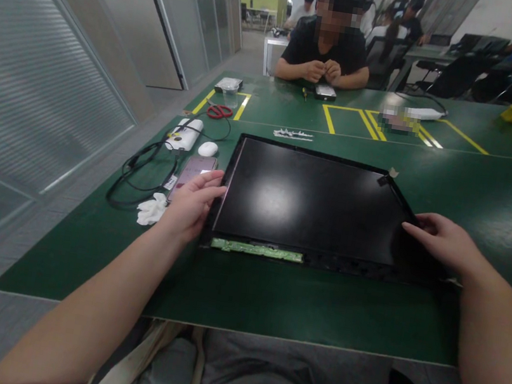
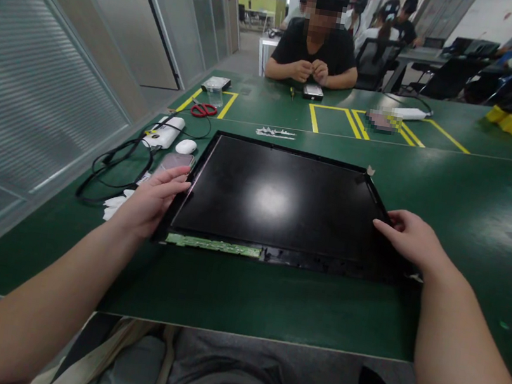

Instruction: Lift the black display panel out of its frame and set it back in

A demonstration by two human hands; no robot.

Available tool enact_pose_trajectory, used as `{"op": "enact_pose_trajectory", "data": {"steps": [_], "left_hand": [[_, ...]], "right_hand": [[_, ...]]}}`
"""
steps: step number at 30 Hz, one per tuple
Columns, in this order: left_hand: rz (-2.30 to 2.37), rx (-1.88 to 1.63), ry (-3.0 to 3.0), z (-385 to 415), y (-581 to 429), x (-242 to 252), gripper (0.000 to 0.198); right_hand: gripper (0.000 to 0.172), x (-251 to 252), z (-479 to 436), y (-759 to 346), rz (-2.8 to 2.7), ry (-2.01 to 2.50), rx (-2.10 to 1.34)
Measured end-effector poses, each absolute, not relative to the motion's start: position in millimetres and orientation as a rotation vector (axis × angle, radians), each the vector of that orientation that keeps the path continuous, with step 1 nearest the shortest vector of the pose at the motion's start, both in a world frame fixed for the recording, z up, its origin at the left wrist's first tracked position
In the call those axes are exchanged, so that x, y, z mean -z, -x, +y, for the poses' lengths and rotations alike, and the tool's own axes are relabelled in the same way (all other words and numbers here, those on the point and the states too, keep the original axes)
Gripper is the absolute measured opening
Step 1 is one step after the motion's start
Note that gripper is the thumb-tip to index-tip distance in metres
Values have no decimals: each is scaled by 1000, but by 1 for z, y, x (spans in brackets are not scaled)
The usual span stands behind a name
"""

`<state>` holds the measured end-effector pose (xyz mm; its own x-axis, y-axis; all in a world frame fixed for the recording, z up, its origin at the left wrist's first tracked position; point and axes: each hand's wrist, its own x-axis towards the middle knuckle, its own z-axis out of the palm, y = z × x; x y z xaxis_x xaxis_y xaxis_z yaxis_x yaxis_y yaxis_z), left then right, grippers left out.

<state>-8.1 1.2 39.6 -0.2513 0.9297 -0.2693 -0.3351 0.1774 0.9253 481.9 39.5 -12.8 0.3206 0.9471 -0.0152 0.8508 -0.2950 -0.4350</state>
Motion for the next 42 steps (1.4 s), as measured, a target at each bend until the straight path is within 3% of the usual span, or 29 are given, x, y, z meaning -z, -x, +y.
{"op": "enact_pose_trajectory", "data": {"steps": [7,21,33,42], "left_hand": [[1323,-1314,-482,4,0,-38,54],[1280,-1302,-381,4,-5,-45,34],[1227,-1296,-419,1,-3,-42,62],[1240,-1275,-630,0,1,-34,51]], "right_hand": [[51,9,38,-478,-1605,2301,-399],[51,18,42,-488,-1658,2248,-316],[49,10,39,-478,-1603,2284,-379],[44,6,38,-473,-1577,2317,-393]]}}
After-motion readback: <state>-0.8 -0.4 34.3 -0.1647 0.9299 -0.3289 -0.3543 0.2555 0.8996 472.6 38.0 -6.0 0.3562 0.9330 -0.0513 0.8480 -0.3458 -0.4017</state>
